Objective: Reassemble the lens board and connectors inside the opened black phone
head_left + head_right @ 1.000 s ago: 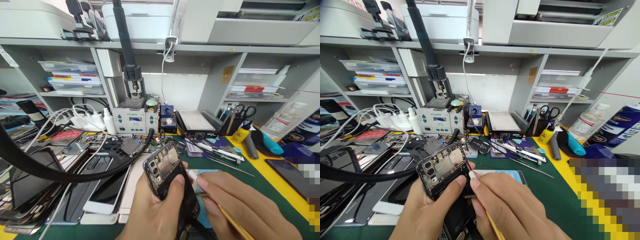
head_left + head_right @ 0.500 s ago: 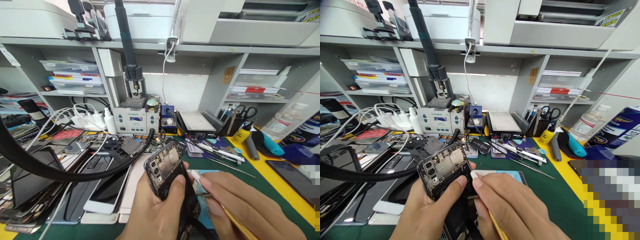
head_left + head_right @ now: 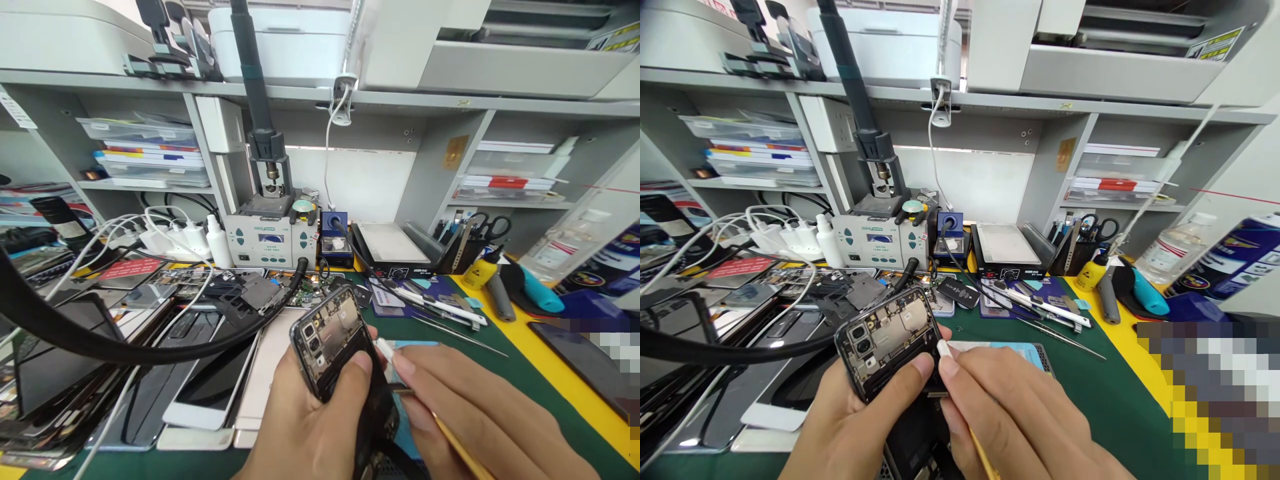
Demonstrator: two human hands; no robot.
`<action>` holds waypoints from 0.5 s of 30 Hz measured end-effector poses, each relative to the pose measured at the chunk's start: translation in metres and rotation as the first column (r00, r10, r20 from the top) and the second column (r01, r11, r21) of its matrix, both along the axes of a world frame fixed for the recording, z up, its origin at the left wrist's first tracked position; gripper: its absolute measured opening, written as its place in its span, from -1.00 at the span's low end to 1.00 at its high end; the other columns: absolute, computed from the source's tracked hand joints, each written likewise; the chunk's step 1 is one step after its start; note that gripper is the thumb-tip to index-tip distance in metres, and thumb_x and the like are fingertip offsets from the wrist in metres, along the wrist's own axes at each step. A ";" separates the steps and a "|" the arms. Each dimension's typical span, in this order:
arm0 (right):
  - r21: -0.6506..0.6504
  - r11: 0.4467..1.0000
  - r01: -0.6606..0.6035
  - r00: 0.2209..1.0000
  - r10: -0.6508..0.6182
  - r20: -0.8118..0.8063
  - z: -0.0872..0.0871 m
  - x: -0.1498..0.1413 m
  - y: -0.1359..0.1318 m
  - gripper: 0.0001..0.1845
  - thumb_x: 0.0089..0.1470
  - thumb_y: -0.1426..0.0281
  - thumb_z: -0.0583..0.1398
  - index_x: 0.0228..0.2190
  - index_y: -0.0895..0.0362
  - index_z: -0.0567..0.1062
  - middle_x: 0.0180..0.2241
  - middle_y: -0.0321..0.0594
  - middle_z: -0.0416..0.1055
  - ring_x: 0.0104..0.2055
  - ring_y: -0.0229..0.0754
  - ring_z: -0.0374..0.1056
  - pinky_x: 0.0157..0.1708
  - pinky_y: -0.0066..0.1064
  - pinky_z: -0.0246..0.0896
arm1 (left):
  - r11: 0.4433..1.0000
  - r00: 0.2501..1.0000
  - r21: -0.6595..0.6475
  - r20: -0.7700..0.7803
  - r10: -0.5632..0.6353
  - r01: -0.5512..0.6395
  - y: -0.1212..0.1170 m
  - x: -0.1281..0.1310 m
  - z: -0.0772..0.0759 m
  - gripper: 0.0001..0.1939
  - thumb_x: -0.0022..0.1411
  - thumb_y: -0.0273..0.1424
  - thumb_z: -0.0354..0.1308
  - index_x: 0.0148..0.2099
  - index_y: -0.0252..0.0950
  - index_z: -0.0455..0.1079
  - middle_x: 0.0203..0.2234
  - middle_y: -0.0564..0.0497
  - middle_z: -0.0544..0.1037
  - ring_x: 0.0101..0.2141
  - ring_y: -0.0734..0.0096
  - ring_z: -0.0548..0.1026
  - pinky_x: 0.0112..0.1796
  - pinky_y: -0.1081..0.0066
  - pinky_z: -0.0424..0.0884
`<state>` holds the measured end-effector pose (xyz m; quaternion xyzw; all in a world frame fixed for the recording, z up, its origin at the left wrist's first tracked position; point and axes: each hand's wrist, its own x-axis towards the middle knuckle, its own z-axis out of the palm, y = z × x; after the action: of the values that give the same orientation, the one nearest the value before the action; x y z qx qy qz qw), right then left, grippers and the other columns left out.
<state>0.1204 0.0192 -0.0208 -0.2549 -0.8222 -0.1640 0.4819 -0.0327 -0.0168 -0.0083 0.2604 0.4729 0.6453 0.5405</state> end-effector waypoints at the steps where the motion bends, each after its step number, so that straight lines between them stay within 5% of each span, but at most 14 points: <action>1: 0.008 1.000 -0.026 0.999 0.026 -0.021 0.000 -0.001 0.001 -0.79 0.25 0.45 0.13 -0.22 0.01 0.57 -0.35 -0.28 0.65 -0.41 -0.16 0.59 -0.32 -0.41 0.57 | 1.000 1.000 0.000 -0.003 0.004 -0.004 0.000 0.000 0.000 -0.55 0.05 -0.24 0.42 -0.02 -0.30 0.53 -0.17 -0.08 0.72 -0.11 0.15 0.67 -0.21 0.47 0.64; 15: -0.051 0.998 -0.030 0.997 0.027 -0.071 0.014 -0.013 -0.003 -0.75 0.26 0.49 0.10 -0.29 0.04 0.58 -0.41 -0.29 0.64 -0.36 -0.19 0.61 -0.26 -0.50 0.56 | 0.999 0.999 0.035 -0.046 0.000 0.002 0.001 -0.001 0.000 -0.53 0.06 -0.24 0.42 0.00 -0.30 0.49 -0.13 -0.08 0.71 -0.03 0.16 0.63 -0.10 0.48 0.59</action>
<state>0.1069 0.0166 -0.0067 -0.2612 -0.8122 -0.1265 0.5061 -0.0334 -0.0160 -0.0086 0.2849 0.4736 0.6471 0.5251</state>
